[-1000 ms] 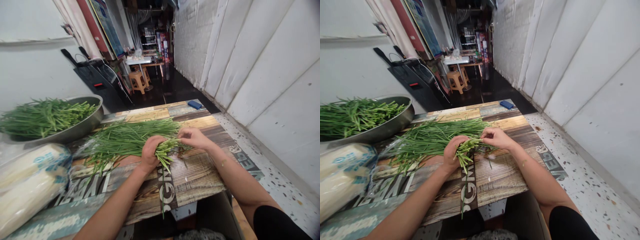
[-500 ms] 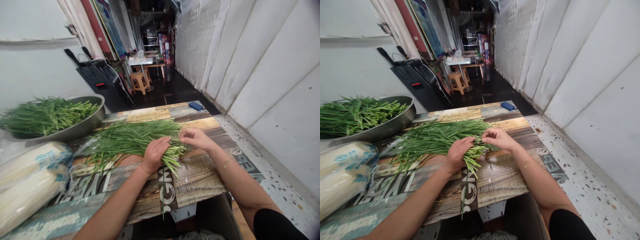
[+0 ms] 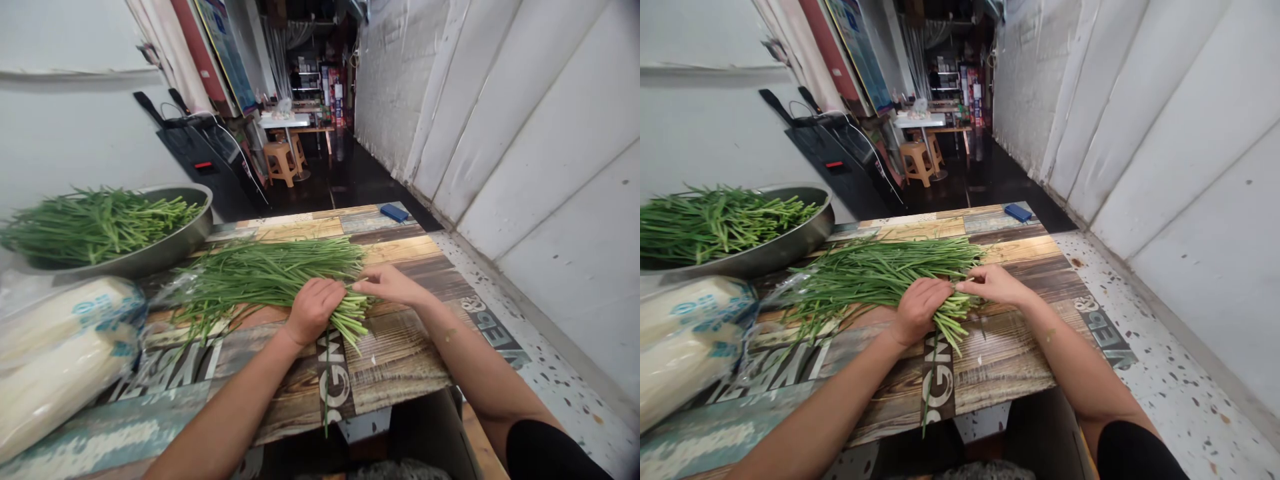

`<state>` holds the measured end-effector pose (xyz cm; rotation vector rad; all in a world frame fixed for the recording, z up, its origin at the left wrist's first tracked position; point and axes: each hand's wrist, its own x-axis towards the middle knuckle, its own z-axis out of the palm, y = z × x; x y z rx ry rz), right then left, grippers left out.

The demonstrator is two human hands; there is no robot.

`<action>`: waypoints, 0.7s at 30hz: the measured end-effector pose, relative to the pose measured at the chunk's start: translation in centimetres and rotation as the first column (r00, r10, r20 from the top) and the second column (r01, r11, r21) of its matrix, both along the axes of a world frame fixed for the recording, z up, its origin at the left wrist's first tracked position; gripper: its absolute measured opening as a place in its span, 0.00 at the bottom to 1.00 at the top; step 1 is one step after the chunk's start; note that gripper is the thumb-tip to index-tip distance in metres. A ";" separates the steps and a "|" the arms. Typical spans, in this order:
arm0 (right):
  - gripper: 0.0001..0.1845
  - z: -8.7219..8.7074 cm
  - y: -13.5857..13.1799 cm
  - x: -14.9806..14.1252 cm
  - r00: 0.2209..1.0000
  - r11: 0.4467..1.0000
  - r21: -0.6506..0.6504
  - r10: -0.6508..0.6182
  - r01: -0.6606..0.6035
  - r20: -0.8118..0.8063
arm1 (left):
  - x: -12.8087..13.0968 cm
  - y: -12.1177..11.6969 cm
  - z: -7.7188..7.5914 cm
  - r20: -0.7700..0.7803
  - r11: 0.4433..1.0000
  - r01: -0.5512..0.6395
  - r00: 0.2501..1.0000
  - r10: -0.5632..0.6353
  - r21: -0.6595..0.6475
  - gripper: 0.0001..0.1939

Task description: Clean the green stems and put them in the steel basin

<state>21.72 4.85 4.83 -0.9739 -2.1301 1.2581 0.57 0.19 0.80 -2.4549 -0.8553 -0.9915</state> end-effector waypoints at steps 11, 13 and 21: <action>0.28 -0.8 0.7 -0.1 0.997 0.998 0.042 0.043 -0.046 0.065 | -0.2 -0.2 0.2 -0.015 0.997 0.037 0.999 -0.038 -0.069 0.09; 0.29 -0.8 1.0 0.4 0.998 0.999 0.015 0.044 -0.045 0.045 | -0.2 -0.2 0.2 -0.003 0.996 0.034 0.999 -0.034 -0.081 0.09; 0.25 -0.7 1.6 0.8 0.992 0.988 -0.095 -0.121 0.117 -0.038 | 0.1 -0.2 0.2 0.043 0.996 0.018 0.999 -0.015 -0.086 0.10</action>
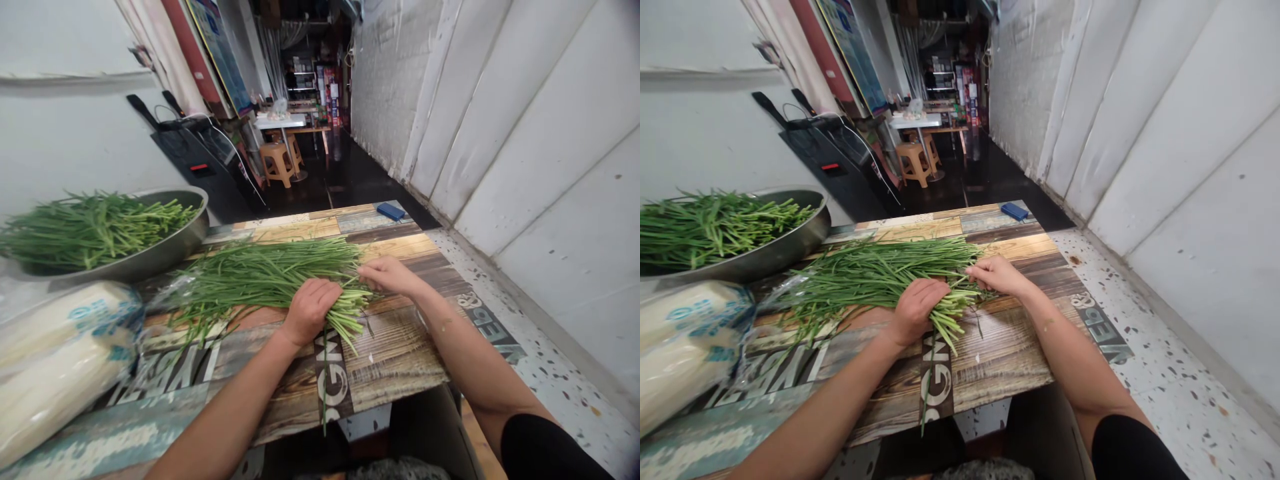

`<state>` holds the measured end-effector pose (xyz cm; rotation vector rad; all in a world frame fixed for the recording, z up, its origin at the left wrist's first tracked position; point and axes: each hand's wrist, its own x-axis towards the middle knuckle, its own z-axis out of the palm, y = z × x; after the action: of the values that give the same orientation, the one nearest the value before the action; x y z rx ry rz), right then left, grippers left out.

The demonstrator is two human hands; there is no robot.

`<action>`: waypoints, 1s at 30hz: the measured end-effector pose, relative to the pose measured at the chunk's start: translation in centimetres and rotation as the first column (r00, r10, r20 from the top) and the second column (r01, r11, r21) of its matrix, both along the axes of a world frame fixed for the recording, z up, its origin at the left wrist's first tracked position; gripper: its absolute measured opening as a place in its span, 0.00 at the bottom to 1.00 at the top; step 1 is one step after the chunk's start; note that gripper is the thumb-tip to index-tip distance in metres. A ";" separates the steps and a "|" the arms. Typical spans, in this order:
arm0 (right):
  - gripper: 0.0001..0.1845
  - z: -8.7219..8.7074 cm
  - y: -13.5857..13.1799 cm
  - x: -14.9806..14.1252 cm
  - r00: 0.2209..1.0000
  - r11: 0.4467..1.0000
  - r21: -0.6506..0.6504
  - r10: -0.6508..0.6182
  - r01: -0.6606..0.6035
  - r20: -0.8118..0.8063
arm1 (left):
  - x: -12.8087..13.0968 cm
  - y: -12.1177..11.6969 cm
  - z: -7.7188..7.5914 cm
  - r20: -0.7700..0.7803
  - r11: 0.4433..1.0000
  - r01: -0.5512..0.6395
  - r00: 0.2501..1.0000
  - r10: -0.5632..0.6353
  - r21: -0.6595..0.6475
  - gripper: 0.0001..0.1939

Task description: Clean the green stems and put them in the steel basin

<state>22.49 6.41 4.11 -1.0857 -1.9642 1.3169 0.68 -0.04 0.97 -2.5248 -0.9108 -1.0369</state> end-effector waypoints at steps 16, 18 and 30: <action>0.29 0.0 0.0 -0.1 0.993 0.979 0.168 -0.120 0.118 0.004 | 0.1 0.1 -0.3 0.010 1.000 -0.019 1.000 0.019 -0.020 0.11; 0.26 -0.4 -0.1 -0.5 0.997 0.967 0.246 -0.075 0.065 0.029 | 0.1 0.1 -0.3 0.007 1.000 -0.011 1.000 0.011 -0.024 0.11; 0.08 -4.2 0.5 -1.7 0.941 0.840 0.541 -0.221 0.049 0.258 | -1.7 -1.2 -1.4 0.423 0.998 -0.061 0.904 0.068 -0.030 0.19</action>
<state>20.77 6.94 -0.10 -1.1675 -2.2360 0.4824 -1.02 -1.23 -0.44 -2.2986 -1.1048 -1.6010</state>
